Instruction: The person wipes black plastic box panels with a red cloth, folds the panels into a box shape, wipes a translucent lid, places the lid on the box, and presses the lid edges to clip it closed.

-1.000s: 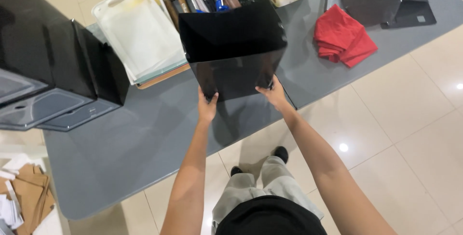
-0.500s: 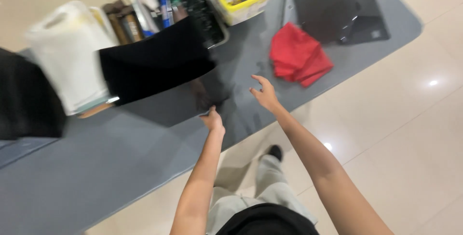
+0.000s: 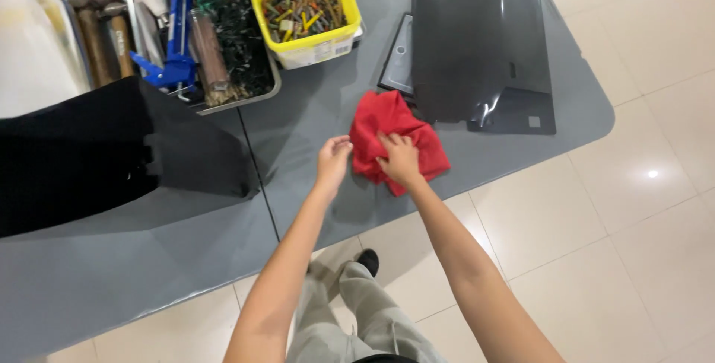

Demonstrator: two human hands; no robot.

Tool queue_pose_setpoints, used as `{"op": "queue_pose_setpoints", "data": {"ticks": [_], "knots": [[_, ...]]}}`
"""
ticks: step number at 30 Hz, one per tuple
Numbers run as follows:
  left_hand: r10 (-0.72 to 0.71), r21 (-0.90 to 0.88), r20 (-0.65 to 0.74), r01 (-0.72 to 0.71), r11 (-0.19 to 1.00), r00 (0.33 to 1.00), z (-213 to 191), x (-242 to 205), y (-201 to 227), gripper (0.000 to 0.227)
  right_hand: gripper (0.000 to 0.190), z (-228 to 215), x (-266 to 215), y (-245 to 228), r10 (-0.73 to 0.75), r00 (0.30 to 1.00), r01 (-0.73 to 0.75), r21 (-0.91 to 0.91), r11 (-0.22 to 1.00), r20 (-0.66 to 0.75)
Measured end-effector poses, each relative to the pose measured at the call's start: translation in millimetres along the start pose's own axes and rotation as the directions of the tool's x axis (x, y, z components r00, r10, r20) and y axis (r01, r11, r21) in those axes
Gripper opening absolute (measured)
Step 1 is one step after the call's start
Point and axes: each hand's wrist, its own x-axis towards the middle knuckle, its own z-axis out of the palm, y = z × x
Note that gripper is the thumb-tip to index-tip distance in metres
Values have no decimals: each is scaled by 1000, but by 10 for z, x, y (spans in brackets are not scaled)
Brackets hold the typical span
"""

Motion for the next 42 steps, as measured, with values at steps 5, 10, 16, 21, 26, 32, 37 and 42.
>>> {"op": "queue_pose_setpoints", "data": {"ticks": [5,10,16,21,26,32,37,42], "knots": [[46,151,-46,-39,988,998,154,336,63,29,39,156,-62,274,-208,977,212,164,964,-38],[68,261,-66,-49,964,996,283,789,12,30,22,-428,205,317,-152,931,188,77,979,-332],[137,404,-58,-102,909,989,506,1581,-243,33,49,-701,684,773,26,873,-76,-84,994,-487],[194,550,-17,-153,821,981,912,2413,-600,39,70,-650,1195,916,277,929,-317,-139,938,-244],[246,749,-17,-151,646,969,1257,2748,-667,55,67,-502,1475,930,331,942,-337,-139,931,-60],[39,678,-55,9,735,998,1242,2790,-630,53,67,-491,1555,1010,411,909,-388,-230,893,63],[-50,656,14,29,754,999,883,2338,-176,51,65,-483,1428,1366,464,881,-436,-231,870,86],[122,620,-20,-84,780,992,542,1663,398,44,44,-151,1226,2151,272,942,-268,48,962,-195]]}}
